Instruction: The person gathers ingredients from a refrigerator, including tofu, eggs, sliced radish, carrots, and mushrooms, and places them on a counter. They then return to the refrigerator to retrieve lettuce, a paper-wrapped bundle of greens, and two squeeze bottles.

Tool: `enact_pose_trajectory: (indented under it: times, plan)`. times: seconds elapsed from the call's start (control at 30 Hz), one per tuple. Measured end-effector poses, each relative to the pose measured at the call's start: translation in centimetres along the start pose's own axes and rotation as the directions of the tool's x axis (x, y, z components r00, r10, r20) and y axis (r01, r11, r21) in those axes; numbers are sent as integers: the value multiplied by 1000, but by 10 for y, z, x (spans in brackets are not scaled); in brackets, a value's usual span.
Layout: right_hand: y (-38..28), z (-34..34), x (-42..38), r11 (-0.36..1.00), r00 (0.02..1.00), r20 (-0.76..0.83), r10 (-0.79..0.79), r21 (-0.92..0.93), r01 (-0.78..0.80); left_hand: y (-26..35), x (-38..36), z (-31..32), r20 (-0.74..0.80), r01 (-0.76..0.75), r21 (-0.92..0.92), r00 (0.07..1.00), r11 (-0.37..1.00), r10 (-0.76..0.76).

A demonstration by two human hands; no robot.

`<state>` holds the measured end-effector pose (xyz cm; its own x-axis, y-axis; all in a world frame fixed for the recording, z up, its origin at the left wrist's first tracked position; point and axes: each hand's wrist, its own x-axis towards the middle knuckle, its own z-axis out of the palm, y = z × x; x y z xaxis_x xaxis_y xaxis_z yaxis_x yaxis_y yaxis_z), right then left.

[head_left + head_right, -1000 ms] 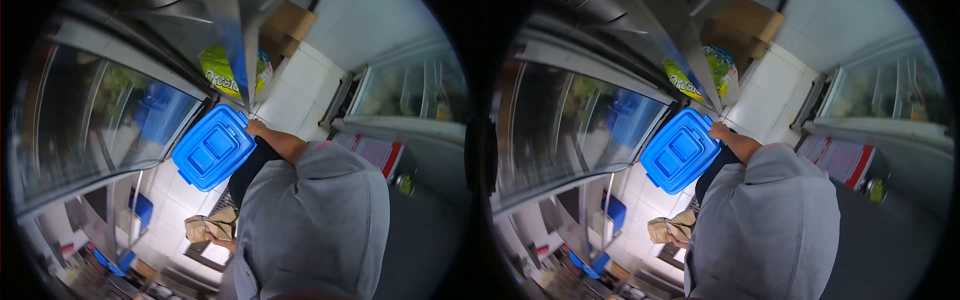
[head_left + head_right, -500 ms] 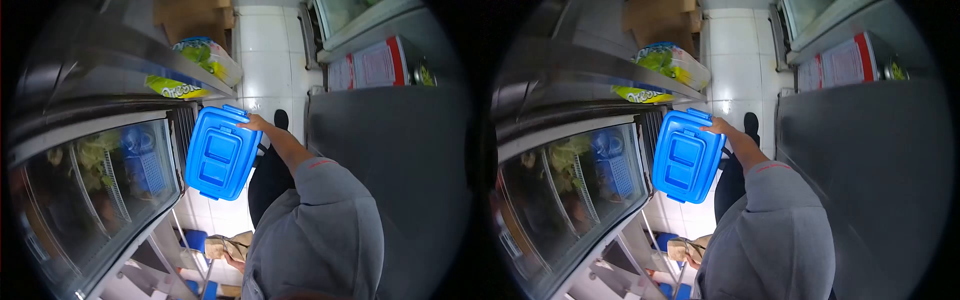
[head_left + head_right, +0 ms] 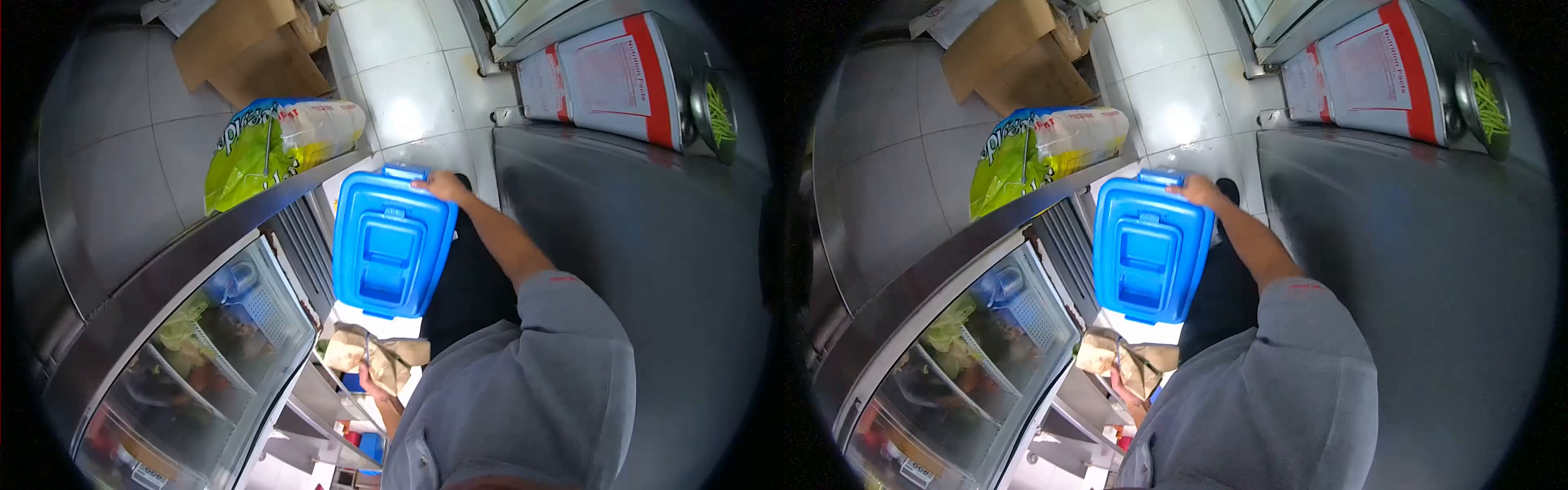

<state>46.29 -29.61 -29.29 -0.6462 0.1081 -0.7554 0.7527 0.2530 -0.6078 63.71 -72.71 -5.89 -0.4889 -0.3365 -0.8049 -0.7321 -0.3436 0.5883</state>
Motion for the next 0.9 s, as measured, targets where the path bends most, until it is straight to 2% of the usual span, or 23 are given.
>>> enact_pose_trajectory:
  times: [0.07, 0.1, 0.13, 0.2, 0.27, 0.33, 0.4, 0.47, 0.53, 0.6, 0.67, 0.7, 0.73, 0.77, 0.8, 0.87, 0.9]
  plan:
    - [-2, -19, 39, 989, 999, 15, 45, -142, -42, 8, -19, 31, 108, 29, -3, 994, 1000, -29]
    - [-7, -30, 49, 981, 1000, -28, 8, -193, -13, 1, -16, 25, 88, 71, -29, 994, 997, -69]
    - [-13, -38, 59, 970, 997, -70, -32, -243, 14, 15, -42, 64, 12, 52, 9, 999, 999, -52]
    - [-27, -59, 81, 947, 994, -92, -61, -320, 28, 14, -49, 72, 98, 11, 18, 995, 1000, -13]
    - [-43, -85, 83, 957, 993, -118, 2, -289, -37, -3, -43, 52, 63, 2, -19, 998, 1000, -1]
    - [-37, -103, 98, 954, 993, -119, -9, -297, -27, 1, -60, 76, 47, 8, -24, 999, 1000, -7]
    - [-32, -124, 107, 936, 981, -188, -48, -352, -22, -3, -60, 87, 137, 34, -143, 991, 989, -14]
    - [-36, -147, 107, 951, 977, -211, -45, -310, -23, -7, -50, 88, 169, 16, -152, 985, 988, 10]
    - [-45, -163, 105, 957, 979, -202, 4, -284, -63, 1, -45, 97, 95, -9, -12, 995, 1000, 10]
    - [-53, -169, 110, 955, 956, -289, -47, -293, -42, 10, -45, 112, 103, -39, 32, 994, 999, 35]
    - [-64, -176, 119, 944, 964, -259, -63, -328, -27, 19, -41, 138, 81, 102, -39, 992, 994, -99]
    - [-73, -175, 109, 925, 830, -494, -258, -374, 64, 4, -6, 114, 271, 76, -67, 961, 995, -56]
    - [-84, -175, 92, 887, 605, -673, -425, -443, 131, 8, 2, 124, 253, 62, -15, 966, 998, -56]
    - [-98, -182, 67, 920, 612, -695, -378, -356, 163, 12, 4, 136, 308, 35, -60, 951, 998, -14]
    - [-105, -187, 49, 912, 577, -711, -401, -371, 176, 14, 9, 151, 374, 8, -115, 927, 993, 36]
    - [-85, -178, 14, 945, 435, -839, -326, -282, 164, 15, 17, 150, 503, 43, -195, 862, 980, 62]
    - [-69, -171, 9, 951, 398, -865, -305, -260, 165, 14, 23, 159, 574, 40, -253, 811, 967, 116]
